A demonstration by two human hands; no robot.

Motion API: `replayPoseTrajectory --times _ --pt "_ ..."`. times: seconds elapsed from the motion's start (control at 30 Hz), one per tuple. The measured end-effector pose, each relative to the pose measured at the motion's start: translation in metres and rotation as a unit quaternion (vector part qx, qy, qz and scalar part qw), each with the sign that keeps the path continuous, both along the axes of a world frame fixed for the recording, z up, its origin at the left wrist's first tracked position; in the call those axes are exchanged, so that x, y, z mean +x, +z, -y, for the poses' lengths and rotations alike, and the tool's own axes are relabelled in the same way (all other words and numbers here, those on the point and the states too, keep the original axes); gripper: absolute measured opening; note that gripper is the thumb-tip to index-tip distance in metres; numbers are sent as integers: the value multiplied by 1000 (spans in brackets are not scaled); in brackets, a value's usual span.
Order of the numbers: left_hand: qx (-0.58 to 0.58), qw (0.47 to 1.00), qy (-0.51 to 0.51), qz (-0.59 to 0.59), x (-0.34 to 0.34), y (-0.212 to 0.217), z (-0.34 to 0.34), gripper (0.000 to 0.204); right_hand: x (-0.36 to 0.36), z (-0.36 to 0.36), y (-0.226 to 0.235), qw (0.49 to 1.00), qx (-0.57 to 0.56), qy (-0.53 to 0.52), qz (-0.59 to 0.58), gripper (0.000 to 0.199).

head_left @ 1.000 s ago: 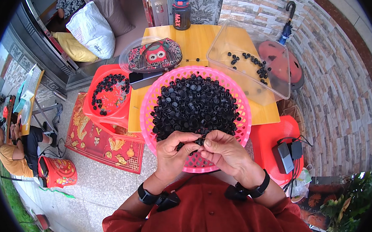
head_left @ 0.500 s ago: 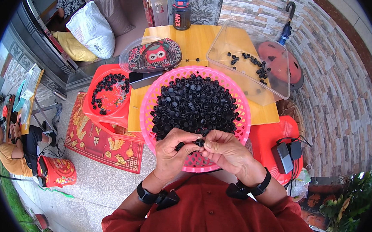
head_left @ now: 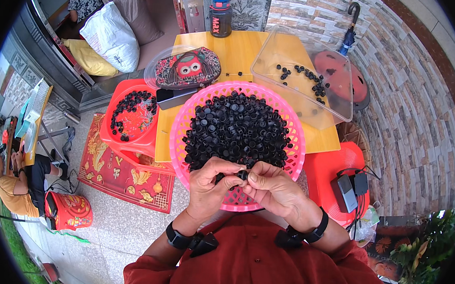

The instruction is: Assembling small black plastic components by joining two separate pieces together by hand.

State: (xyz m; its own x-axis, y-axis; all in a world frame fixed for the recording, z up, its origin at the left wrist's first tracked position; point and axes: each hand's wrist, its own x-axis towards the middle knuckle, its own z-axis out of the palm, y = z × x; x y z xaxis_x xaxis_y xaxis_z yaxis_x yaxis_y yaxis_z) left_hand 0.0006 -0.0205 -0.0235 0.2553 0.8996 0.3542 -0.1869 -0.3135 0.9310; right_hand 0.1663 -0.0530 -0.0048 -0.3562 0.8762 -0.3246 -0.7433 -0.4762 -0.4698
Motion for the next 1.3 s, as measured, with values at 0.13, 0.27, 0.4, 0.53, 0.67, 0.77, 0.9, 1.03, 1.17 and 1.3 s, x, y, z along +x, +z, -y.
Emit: replayPoseTrajectory --times 0.13,0.27,0.4,0.53,0.67,0.77,0.9,1.03,1.17,1.3 --pt "27 1000 0 -5 -1 -3 -1 21 -1 1 -7 999 3 -4 -32 1" --pt "28 1000 -1 -5 0 -1 0 21 -4 0 -3 997 10 -3 -73 7" --pt "54 998 15 -20 0 2 0 22 -4 0 -5 998 22 -3 -66 11" --pt "183 970 38 -156 -2 18 -4 24 0 -1 -5 996 55 -6 -63 12" --pt "182 966 51 -175 -2 21 -1 23 1 -1 -5 997 68 -7 -41 13" --pt "120 982 15 -143 -2 15 1 23 0 -1 -5 997 60 -3 -47 12" --pt "48 996 -34 -66 -1 11 3 21 0 1 -8 998 46 0 -52 10" --pt "16 997 -66 -31 1 7 3 19 1 2 -9 997 43 13 -61 9" --pt "23 997 -70 -25 1 5 3 18 -2 3 -11 996 55 5 -69 10" --pt "4 998 -57 -9 1 5 4 20 -6 4 -8 996 44 -6 -74 10"
